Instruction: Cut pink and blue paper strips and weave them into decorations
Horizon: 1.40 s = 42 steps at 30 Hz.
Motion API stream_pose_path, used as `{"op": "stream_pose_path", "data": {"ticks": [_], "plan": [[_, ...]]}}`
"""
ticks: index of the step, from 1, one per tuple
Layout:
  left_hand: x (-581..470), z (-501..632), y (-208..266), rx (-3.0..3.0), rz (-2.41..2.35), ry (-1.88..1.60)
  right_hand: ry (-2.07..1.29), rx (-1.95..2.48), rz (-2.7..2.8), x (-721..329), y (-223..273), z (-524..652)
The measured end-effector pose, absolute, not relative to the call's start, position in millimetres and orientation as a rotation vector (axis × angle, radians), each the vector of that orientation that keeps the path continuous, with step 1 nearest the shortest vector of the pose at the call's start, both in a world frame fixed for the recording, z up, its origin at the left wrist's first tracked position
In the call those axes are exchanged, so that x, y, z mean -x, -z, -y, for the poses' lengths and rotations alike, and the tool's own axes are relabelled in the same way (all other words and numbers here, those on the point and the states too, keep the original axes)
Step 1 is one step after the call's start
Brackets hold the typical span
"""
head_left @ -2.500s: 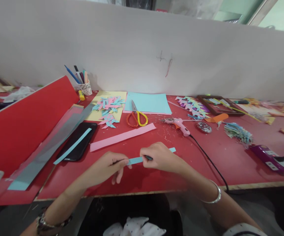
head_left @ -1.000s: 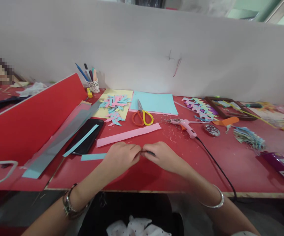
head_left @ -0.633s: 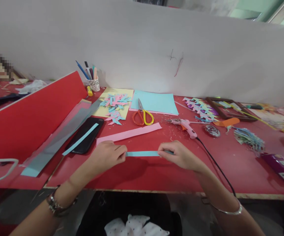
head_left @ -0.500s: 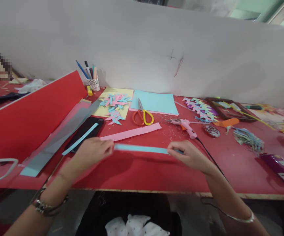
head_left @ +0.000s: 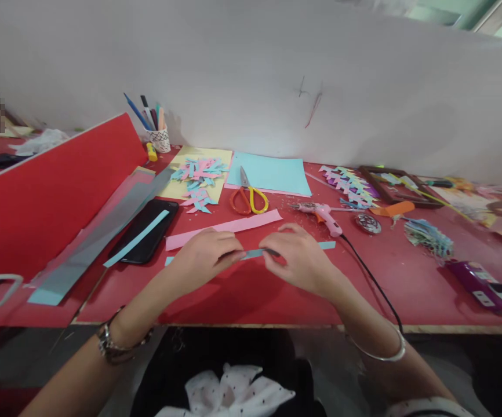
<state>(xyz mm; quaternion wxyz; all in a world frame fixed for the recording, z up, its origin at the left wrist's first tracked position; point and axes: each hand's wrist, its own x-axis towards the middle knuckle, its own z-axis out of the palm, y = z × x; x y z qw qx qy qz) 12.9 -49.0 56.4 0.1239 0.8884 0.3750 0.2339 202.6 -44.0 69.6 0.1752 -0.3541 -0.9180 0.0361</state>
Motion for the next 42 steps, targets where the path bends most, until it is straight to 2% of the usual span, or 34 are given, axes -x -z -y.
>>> {"op": "stream_pose_path", "data": {"ticks": [7,16,24,29,32,34,37,42], "plan": [[-17,49,-60,-2.336,-1.108,-0.633,0.03,1.062,2.514,-188,-56,46],[22,48,-57,-2.167,-1.206,-0.566,0.109,1.095,2.431,-227,-52,43],[55,50,-49,-2.155,-1.393,-0.55,0.069,1.366,2.216,-263,-47,37],[33,52,-51,-2.252,-1.247,-0.505,0.097,1.052,2.314,-229,-55,46],[19,51,-53,-2.315,-1.198,-0.513,-0.002,0.997,2.585,-203,-58,49],[14,52,-54,-2.37,-1.219,-0.526,-0.144,1.113,2.679,-193,-59,49],[9,53,-50,-2.575,-1.247,-0.544,-0.321,1.279,2.704,-185,-60,48],[-3,56,-41,-3.085,-1.154,-0.669,-0.476,1.232,2.66,-179,-58,49]]}}
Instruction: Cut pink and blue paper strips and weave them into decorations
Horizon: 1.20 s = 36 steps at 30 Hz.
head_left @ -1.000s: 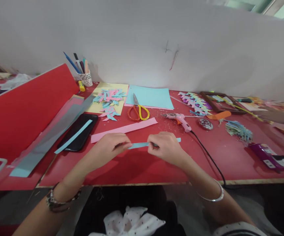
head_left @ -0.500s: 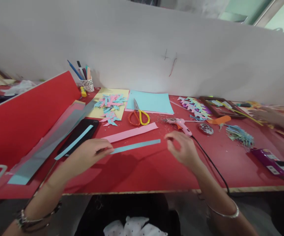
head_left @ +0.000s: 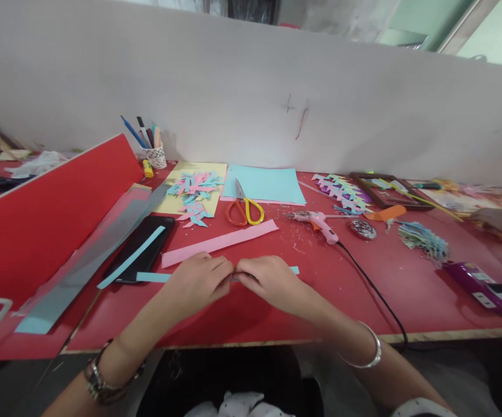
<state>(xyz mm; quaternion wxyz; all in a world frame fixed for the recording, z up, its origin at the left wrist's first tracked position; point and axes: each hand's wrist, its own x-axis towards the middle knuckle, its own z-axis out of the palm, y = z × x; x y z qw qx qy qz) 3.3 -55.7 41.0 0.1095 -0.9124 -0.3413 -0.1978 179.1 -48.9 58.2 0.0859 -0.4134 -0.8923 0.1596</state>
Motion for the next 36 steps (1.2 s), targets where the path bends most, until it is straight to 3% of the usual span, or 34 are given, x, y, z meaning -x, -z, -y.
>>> {"op": "stream_pose_path", "data": {"ticks": [6,12,17,21,27,36], "plan": [[16,54,-35,2.473,0.902,0.619,-0.728,1.142,2.428,-200,-56,41],[66,55,-35,2.39,1.037,0.497,-0.718,1.162,2.299,-239,-58,39],[74,54,-47,2.232,1.463,0.475,-0.595,1.17,2.318,-240,-59,42],[36,56,-54,2.505,1.192,0.75,-0.352,1.014,2.508,-220,-59,45],[-4,55,-48,2.66,0.885,0.84,-0.125,0.874,2.549,-203,-62,46],[-11,56,-41,2.931,1.174,0.882,0.128,0.803,2.443,-184,-48,48]]}}
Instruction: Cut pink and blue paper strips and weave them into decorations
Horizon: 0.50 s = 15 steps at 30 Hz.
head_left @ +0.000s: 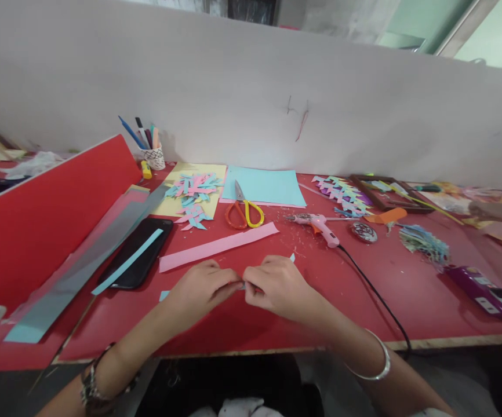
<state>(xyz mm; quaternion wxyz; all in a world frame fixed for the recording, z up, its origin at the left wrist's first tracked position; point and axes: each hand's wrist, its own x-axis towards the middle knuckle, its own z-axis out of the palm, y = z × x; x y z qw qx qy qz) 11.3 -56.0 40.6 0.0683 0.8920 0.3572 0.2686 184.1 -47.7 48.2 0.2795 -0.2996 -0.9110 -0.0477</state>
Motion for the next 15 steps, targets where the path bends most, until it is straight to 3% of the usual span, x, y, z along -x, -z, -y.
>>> {"op": "stream_pose_path", "data": {"ticks": [15], "plan": [[20,66,-40,-2.178,-1.228,-0.535,-0.621,1.147,2.369,-238,-48,45]]}}
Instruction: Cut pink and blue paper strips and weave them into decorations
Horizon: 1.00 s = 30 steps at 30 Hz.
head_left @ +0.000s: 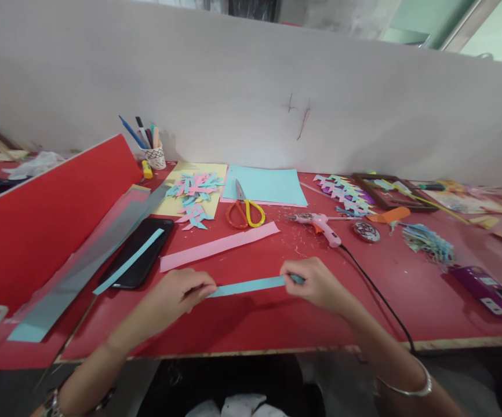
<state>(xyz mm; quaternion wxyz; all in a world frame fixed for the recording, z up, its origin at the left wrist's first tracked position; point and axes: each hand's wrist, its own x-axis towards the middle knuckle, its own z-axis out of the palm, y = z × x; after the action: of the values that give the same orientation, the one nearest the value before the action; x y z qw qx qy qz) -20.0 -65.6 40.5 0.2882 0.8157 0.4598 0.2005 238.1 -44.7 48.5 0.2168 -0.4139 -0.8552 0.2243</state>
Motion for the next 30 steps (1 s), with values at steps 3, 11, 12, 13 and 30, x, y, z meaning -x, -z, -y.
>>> {"op": "stream_pose_path", "data": {"ticks": [3,11,12,13,30], "plan": [[31,68,-44,-2.25,-1.249,-0.548,-0.632,1.252,2.313,-256,-44,42],[45,72,-45,-2.34,-1.309,-0.529,-0.041,1.2,2.118,-252,-47,49],[42,72,-44,-2.354,-1.299,-0.53,-0.021,1.108,2.185,-242,-49,52],[39,72,-43,-2.37,-1.291,-0.533,-0.045,1.055,2.266,-232,-52,54],[-7,65,-34,-3.004,-1.181,-0.625,-0.613,1.23,2.569,-185,-57,58]]}}
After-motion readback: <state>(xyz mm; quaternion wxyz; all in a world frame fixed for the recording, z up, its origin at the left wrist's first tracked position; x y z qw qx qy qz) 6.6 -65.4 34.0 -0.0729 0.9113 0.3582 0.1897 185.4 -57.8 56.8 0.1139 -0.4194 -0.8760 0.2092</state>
